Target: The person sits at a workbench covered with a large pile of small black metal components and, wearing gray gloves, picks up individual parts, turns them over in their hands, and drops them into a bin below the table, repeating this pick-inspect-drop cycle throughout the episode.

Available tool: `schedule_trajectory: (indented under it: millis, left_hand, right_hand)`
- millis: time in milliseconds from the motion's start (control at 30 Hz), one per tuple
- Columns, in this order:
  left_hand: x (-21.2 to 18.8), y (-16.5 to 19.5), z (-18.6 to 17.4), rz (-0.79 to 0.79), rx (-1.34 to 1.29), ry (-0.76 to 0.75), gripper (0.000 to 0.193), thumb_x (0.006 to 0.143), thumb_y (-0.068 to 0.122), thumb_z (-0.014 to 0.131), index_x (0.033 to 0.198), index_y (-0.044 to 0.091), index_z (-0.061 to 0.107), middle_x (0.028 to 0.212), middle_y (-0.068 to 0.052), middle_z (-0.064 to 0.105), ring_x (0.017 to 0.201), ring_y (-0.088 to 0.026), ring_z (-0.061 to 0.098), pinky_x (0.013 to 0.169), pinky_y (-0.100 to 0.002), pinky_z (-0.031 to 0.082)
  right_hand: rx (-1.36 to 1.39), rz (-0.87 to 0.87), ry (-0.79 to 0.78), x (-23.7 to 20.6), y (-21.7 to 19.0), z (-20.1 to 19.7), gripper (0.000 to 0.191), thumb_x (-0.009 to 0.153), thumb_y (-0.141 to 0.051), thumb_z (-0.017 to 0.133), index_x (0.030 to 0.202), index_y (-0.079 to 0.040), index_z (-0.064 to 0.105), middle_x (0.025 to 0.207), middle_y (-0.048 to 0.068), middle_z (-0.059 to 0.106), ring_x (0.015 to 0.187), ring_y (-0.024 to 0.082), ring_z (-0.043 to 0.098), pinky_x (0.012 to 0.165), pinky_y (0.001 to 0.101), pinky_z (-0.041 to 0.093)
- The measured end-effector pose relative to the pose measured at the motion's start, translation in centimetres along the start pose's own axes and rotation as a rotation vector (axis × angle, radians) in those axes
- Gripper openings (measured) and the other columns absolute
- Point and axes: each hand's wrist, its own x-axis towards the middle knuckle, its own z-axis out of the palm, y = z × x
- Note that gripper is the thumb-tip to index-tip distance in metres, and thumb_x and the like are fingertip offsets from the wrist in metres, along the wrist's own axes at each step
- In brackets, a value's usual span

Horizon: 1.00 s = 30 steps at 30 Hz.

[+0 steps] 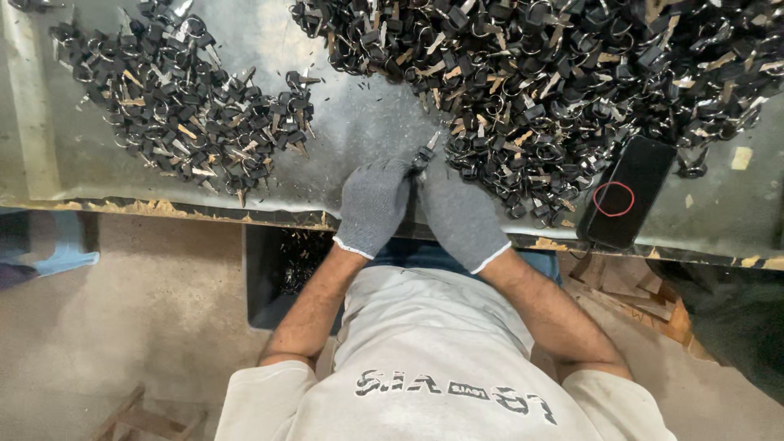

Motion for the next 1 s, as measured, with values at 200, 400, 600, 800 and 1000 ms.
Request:
schedule_trajectory:
  millis: [200,400,600,800,1000]
  left_hand:
    - [-0.6,-0.6,1.0,0.089,0.054,-0.023,0.021,0.088,0.007,0.063,0.108,0.006,0.067,0.098,-0.016,0.067,0.093,-0.036,0.067,0.084,-0.047,0.053]
    - [-0.1,-0.5,0.6,0.064,-0.021,0.004,0.016,0.090,0.008,0.062,0.105,0.006,0.066,0.096,-0.016,0.067,0.092,-0.037,0.067,0.084,-0.048,0.053]
    - [0.4,-0.3,-0.1,-0.010,-0.063,-0.139,0.012,0.092,0.011,0.066,0.103,0.006,0.066,0.092,-0.019,0.068,0.086,-0.041,0.066,0.075,-0.051,0.052]
    - [0.3,0.0,0.1,-0.052,-0.072,-0.017,0.027,0.086,0.017,0.071,0.111,0.005,0.065,0.093,-0.017,0.067,0.084,-0.040,0.066,0.073,-0.050,0.052]
    - [-0.6,-0.5,1.0,0.106,0.055,-0.016,0.021,0.089,0.010,0.068,0.109,0.008,0.065,0.099,-0.013,0.066,0.091,-0.034,0.067,0.084,-0.046,0.054]
  right_hand:
    - [-0.080,0.067,-0.039,0.2,-0.8,0.3,0.020,0.101,-0.015,0.054,0.115,-0.002,0.057,0.090,0.021,0.071,0.067,0.036,0.073,0.052,0.0443,0.058]
    - [-0.036,-0.076,-0.015,0.3,0.2,-0.7,0.014,0.097,-0.011,0.055,0.108,-0.004,0.060,0.088,0.017,0.071,0.069,0.035,0.073,0.053,0.0448,0.058]
    - [-0.318,0.029,0.048,-0.5,0.2,-0.2,0.037,0.102,-0.013,0.056,0.135,0.002,0.057,0.081,0.019,0.070,0.053,0.033,0.069,0.042,0.0447,0.055]
    - [0.329,-0.155,-0.163,1.0,3.3,-1.9,0.043,0.099,-0.026,0.061,0.129,0.003,0.054,0.082,0.027,0.069,0.066,0.046,0.067,0.056,0.0552,0.052]
    - [-0.098,0.082,0.026,-0.4,0.8,-0.2,0.040,0.103,-0.024,0.057,0.131,0.004,0.054,0.074,0.021,0.069,0.055,0.040,0.069,0.043,0.0503,0.054]
